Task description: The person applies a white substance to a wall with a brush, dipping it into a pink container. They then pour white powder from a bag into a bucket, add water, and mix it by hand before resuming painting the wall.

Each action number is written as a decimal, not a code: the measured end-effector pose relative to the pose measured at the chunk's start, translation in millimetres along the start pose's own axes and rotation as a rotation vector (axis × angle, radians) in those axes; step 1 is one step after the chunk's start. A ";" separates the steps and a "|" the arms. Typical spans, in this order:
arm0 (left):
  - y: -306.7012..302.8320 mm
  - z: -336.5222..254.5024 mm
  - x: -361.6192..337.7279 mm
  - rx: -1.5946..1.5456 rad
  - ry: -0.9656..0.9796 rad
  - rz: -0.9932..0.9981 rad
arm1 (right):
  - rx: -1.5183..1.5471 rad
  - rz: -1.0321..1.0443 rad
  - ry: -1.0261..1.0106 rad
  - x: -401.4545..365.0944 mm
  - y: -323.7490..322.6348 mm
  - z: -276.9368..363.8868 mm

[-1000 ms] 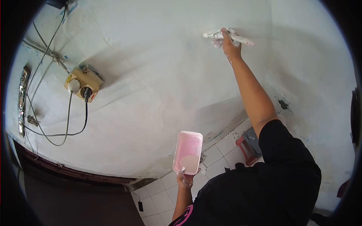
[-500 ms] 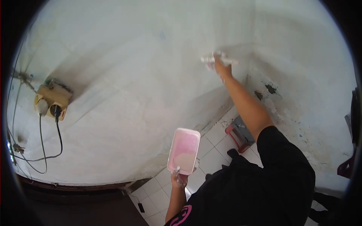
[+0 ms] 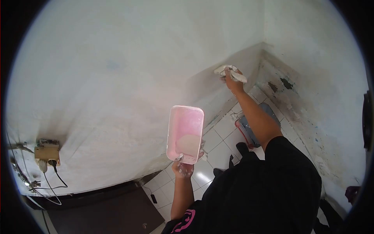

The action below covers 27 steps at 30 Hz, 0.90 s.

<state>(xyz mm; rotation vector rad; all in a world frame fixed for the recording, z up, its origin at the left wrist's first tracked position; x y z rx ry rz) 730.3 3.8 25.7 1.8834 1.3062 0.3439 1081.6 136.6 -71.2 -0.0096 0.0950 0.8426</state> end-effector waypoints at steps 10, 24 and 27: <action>28.0 20.6 24.1 0.036 -0.046 -0.027 | 0.105 -0.114 -0.436 60.2 -25.8 134.1; 69.9 69.0 38.3 -0.079 -0.136 0.171 | 0.130 0.123 -0.316 -134.7 -187.3 165.1; 84.3 84.3 18.2 -0.049 -0.222 0.278 | -0.097 0.125 -0.410 -194.0 -207.7 198.1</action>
Point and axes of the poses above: each hand's wrist, its own x-axis towards the middle knuckle, its own y-axis out of the palm, z = x × y, the point moved 2 cm from there along x, towards the middle knuckle, and after that the axes turned 14 degrees about -x, right-handed, at the moved point
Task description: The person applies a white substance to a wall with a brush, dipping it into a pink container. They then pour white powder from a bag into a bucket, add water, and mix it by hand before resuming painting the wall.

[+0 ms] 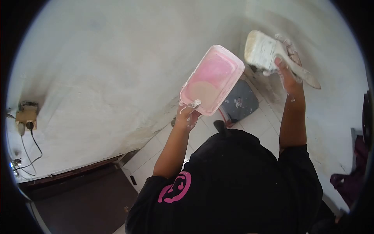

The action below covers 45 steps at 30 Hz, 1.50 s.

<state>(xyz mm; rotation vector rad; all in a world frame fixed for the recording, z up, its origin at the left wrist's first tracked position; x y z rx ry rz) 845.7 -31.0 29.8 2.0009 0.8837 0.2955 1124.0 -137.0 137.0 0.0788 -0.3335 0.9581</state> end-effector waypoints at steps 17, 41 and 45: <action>21.4 107.9 -98.1 -0.142 -0.108 -0.073 | -0.962 0.649 -0.316 -119.1 19.0 23.5; 102.5 246.5 -9.4 -0.117 -0.103 0.011 | -0.937 0.638 -0.279 -98.7 -135.5 -13.6; 104.9 257.3 -0.6 -0.168 -0.131 0.064 | -0.529 0.351 -0.400 -94.5 -185.9 -17.7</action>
Point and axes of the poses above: each hand's wrist, its own x-axis towards the middle knuckle, its own y-axis out of the palm, z = x × y, the point moved 2 cm from there along x, towards the middle knuckle, and after that the axes turned 14 degrees about -x, right-handed, at the moved point
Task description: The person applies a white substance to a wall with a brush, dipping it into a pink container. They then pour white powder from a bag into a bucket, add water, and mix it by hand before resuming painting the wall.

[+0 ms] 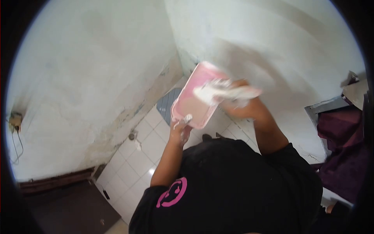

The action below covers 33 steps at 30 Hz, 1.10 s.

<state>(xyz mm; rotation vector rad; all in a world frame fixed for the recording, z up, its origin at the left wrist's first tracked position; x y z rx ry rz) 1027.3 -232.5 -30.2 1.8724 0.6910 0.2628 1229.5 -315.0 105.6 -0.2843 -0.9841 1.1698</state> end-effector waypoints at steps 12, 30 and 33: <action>9.8 16.1 -4.6 0.057 0.031 -0.062 | 1.311 -0.219 0.821 -52.2 3.0 -49.9; 0.1 20.2 8.8 0.024 -0.083 -0.118 | 1.084 -0.828 0.754 -52.7 10.8 -42.6; -3.7 32.1 26.7 0.036 -0.085 -0.101 | 0.449 -0.996 0.705 -75.0 -8.7 -77.6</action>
Point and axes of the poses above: each hand's wrist, its own x-axis towards the middle knuckle, its own y-axis out of the palm, z = x × y, the point moved 2 cm from there along x, towards the middle knuckle, and after that the axes turned 14 degrees about -x, right-handed, at the moved point
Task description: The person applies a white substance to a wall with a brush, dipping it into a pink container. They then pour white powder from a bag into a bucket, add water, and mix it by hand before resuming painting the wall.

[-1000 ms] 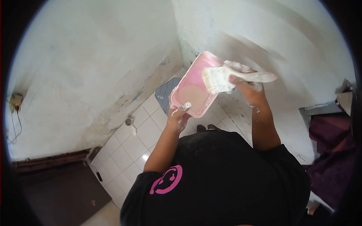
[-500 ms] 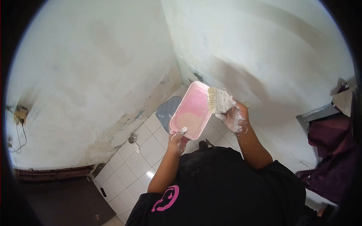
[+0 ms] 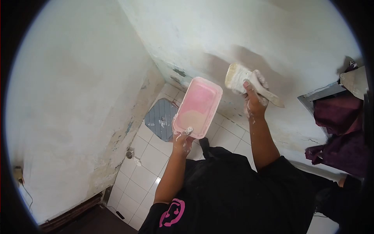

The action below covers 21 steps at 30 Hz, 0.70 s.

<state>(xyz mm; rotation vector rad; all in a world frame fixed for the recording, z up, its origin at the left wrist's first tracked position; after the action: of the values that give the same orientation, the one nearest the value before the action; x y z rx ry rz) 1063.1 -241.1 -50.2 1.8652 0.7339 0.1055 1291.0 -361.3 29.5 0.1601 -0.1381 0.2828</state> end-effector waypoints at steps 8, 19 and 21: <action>-18.8 11.2 9.3 -0.008 -0.049 -0.033 | -1.023 -0.095 -1.016 76.1 -4.9 26.9; -54.8 23.6 10.1 -0.116 -0.087 -0.005 | -1.543 -0.035 -1.229 91.0 13.6 74.3; -68.3 20.5 8.5 -0.112 -0.080 0.011 | -1.652 0.109 -1.241 88.2 11.6 44.3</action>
<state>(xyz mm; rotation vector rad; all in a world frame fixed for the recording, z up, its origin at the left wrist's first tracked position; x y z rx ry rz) 1048.5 -237.4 -120.4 1.7565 0.6495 0.0777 1366.6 -334.7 88.3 -1.3580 -1.5436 0.0677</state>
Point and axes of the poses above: each hand's wrist, its own x-axis towards the middle knuckle, its own y-axis out of the palm, z = x × y, the point moved 2 cm from there along x, towards the middle knuckle, and after that the axes turned 14 degrees about -x, right-handed, at the moved point
